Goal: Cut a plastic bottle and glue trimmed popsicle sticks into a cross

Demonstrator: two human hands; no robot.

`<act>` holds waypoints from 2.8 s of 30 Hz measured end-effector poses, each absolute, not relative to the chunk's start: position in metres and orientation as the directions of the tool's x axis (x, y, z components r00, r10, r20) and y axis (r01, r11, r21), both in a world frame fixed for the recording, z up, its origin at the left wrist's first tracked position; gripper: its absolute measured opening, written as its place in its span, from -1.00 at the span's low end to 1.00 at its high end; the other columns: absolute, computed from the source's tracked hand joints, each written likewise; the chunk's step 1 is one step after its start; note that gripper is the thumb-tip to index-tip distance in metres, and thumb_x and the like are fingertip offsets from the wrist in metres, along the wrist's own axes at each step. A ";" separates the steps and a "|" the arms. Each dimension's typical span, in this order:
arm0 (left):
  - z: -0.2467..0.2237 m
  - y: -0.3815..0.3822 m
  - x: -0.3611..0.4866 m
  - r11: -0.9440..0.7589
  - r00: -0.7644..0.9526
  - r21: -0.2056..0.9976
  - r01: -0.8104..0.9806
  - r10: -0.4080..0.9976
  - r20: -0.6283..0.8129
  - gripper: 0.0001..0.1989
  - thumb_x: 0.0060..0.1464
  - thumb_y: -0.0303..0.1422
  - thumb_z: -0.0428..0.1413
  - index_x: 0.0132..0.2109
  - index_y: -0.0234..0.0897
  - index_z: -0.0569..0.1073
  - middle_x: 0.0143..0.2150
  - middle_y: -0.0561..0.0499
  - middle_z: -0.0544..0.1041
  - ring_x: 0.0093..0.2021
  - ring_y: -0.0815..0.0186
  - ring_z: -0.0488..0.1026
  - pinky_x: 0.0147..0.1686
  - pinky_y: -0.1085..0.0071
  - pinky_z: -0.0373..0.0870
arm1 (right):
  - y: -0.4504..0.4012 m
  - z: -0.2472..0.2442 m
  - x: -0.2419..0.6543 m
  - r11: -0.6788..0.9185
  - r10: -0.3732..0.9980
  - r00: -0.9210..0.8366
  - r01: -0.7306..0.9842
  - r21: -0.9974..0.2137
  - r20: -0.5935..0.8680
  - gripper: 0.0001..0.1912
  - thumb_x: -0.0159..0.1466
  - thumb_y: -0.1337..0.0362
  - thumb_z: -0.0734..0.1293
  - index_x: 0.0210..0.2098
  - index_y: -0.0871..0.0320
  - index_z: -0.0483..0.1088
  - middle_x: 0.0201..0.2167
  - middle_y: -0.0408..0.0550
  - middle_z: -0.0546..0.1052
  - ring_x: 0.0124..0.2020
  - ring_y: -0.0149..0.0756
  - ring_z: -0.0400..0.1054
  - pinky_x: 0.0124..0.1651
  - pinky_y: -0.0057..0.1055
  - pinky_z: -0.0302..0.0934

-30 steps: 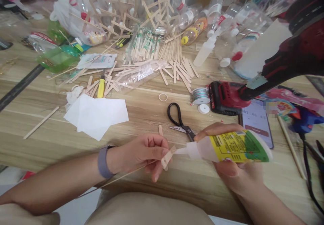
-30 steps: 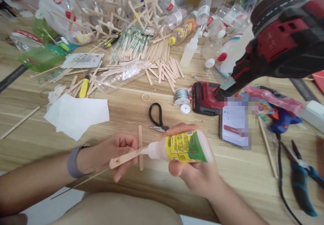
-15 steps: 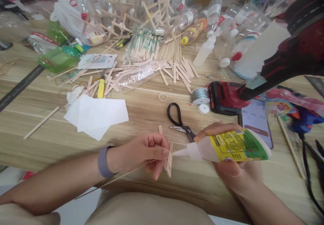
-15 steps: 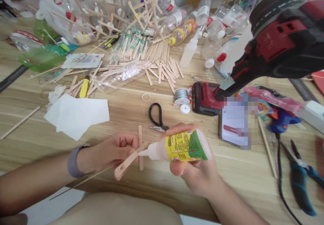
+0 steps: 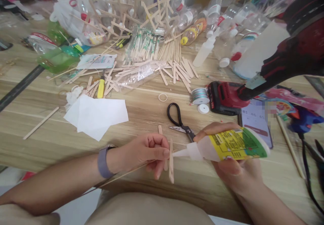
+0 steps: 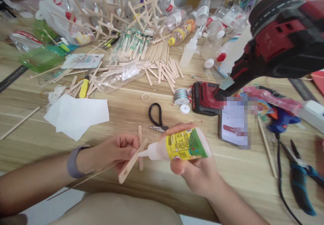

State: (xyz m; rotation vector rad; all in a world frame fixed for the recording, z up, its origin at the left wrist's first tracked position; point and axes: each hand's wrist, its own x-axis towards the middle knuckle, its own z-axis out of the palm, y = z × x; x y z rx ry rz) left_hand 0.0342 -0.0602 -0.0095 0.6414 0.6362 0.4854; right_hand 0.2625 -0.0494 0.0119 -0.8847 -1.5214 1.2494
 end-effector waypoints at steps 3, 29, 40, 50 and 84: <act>-0.009 -0.060 0.035 0.706 0.714 0.668 -0.237 0.593 -0.373 -0.60 -0.02 -0.07 0.28 -0.42 -0.29 0.35 -0.66 0.14 0.46 -0.71 0.51 0.29 -0.71 0.57 0.04 | -0.049 0.013 0.262 0.226 0.930 -0.291 -0.022 -0.974 0.222 -0.53 0.12 -0.17 0.41 -0.11 -0.05 0.41 -0.29 -0.06 0.50 -0.38 -0.21 0.40 -0.43 -0.31 0.29; -0.004 -0.059 0.032 0.760 0.839 0.614 -0.212 0.464 -0.285 -0.60 0.10 -0.03 0.19 -0.33 -0.33 0.42 -0.67 0.08 0.47 -0.73 0.51 0.20 -0.70 0.55 0.01 | -0.049 0.008 0.262 0.181 0.936 -0.293 -0.080 -0.980 0.197 -0.55 0.13 -0.12 0.43 -0.07 -0.06 0.41 -0.29 -0.04 0.52 -0.35 -0.17 0.43 -0.35 -0.27 0.37; 0.001 -0.061 0.031 0.761 0.826 0.628 -0.161 0.452 -0.336 -0.57 0.05 0.02 0.20 -0.36 -0.30 0.39 -0.70 0.15 0.38 -0.74 0.49 0.16 -0.70 0.51 -0.05 | -0.049 0.011 0.262 0.206 0.934 -0.290 -0.043 -0.978 0.210 -0.53 0.12 -0.13 0.42 -0.08 -0.05 0.40 -0.30 -0.06 0.55 -0.40 -0.18 0.45 -0.43 -0.28 0.37; 0.004 -0.060 0.029 0.786 0.818 0.610 -0.097 0.413 -0.401 -0.54 -0.02 0.05 0.23 -0.39 -0.29 0.38 -0.72 0.19 0.31 -0.75 0.50 0.11 -0.71 0.46 -0.14 | -0.051 0.009 0.262 0.195 0.932 -0.301 -0.061 -0.979 0.204 -0.54 0.12 -0.12 0.43 -0.08 -0.04 0.41 -0.28 -0.05 0.54 -0.41 -0.19 0.44 -0.44 -0.30 0.35; -0.001 -0.061 0.030 0.809 0.855 0.580 -0.094 0.364 -0.369 -0.58 0.00 -0.01 0.25 -0.40 -0.30 0.38 -0.75 0.20 0.27 -0.76 0.50 0.09 -0.73 0.48 -0.12 | -0.050 0.004 0.262 0.110 0.934 -0.330 -0.104 -0.988 0.139 -0.52 0.11 -0.16 0.42 -0.09 -0.05 0.41 -0.28 -0.07 0.49 -0.38 -0.24 0.38 -0.42 -0.35 0.28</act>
